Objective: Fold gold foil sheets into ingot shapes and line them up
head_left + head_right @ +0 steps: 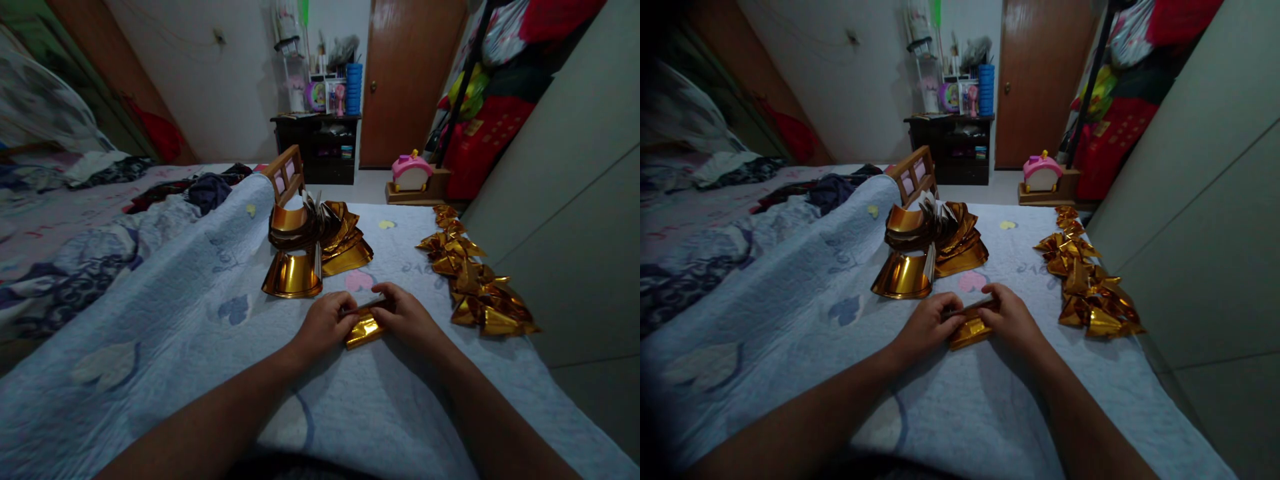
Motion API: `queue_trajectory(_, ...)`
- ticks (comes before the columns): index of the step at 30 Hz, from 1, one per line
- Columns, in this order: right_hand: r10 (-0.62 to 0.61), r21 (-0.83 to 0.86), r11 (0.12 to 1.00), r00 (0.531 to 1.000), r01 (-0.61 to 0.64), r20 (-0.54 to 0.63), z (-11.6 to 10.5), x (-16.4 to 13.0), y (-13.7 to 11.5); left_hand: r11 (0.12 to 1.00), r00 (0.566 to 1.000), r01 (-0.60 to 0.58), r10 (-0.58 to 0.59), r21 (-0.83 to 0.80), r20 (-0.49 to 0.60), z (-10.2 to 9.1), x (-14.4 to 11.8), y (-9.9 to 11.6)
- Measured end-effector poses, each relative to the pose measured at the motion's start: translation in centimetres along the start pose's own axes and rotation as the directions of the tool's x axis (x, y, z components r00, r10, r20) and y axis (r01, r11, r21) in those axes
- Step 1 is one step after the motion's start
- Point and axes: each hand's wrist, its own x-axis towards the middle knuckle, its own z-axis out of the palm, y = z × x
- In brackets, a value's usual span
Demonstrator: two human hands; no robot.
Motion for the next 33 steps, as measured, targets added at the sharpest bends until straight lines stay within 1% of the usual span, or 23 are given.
queue_trajectory(2, 0.072, 0.184, 0.979, 0.991, -0.093, 0.115, -0.4, -0.1, -0.4, 0.995, 1.0, 0.001, -0.001, -0.103, 0.0, 0.0, -0.1, 0.0)
queue_trajectory(3, 0.081, 0.251, 0.961, 0.985, -0.118, 0.152, -0.6, -0.2, -0.7, 0.989, 1.0, 0.004, -0.005, -0.15, -0.003, -0.1, -0.2, 0.0)
queue_trajectory(7, 0.122, 0.45, 0.873, 0.978, -0.186, 0.168, -0.8, -0.6, -1.6, 0.943, 0.998, 0.044, -0.055, -0.33, -0.023, 0.0, -0.3, 0.1)
queue_trajectory(10, 0.152, 0.521, 0.824, 0.973, -0.223, 0.176, -0.7, -0.8, -1.9, 0.858, 0.992, 0.102, -0.124, -0.503, -0.011, 0.1, -0.3, 0.0)
queue_trajectory(12, 0.158, 0.53, 0.817, 0.973, -0.226, 0.171, -0.6, -0.8, -1.9, 0.793, 0.985, 0.138, -0.173, -0.594, -0.002, 0.3, -0.2, -0.1)
queue_trajectory(14, 0.158, 0.528, 0.821, 0.975, -0.217, 0.155, -0.5, -0.7, -1.9, 0.744, 0.977, 0.159, -0.214, -0.649, -0.005, 0.3, -0.1, -0.2)
queue_trajectory(16, 0.151, 0.52, 0.829, 0.978, -0.206, 0.146, -0.5, -0.7, -1.8, 0.716, 0.971, 0.167, -0.24, -0.677, -0.014, 0.3, -0.1, -0.2)
queue_trajectory(22, 0.119, 0.536, 0.83, 0.987, -0.157, 0.104, -0.6, -0.8, -1.7, 0.684, 0.964, 0.184, -0.265, -0.706, -0.006, 0.1, -0.3, 0.2)
queue_trajectory(28, 0.135, 0.525, 0.836, 0.987, -0.16, 0.085, -0.8, -0.8, -1.9, 0.702, 0.961, 0.19, -0.278, -0.686, -0.017, 0.1, -0.5, 0.3)
queue_trajectory(33, 0.137, 0.515, 0.845, 0.989, -0.146, 0.057, -0.9, -0.9, -2.1, 0.739, 0.964, 0.14, -0.255, -0.659, -0.081, -0.3, -0.5, 0.3)
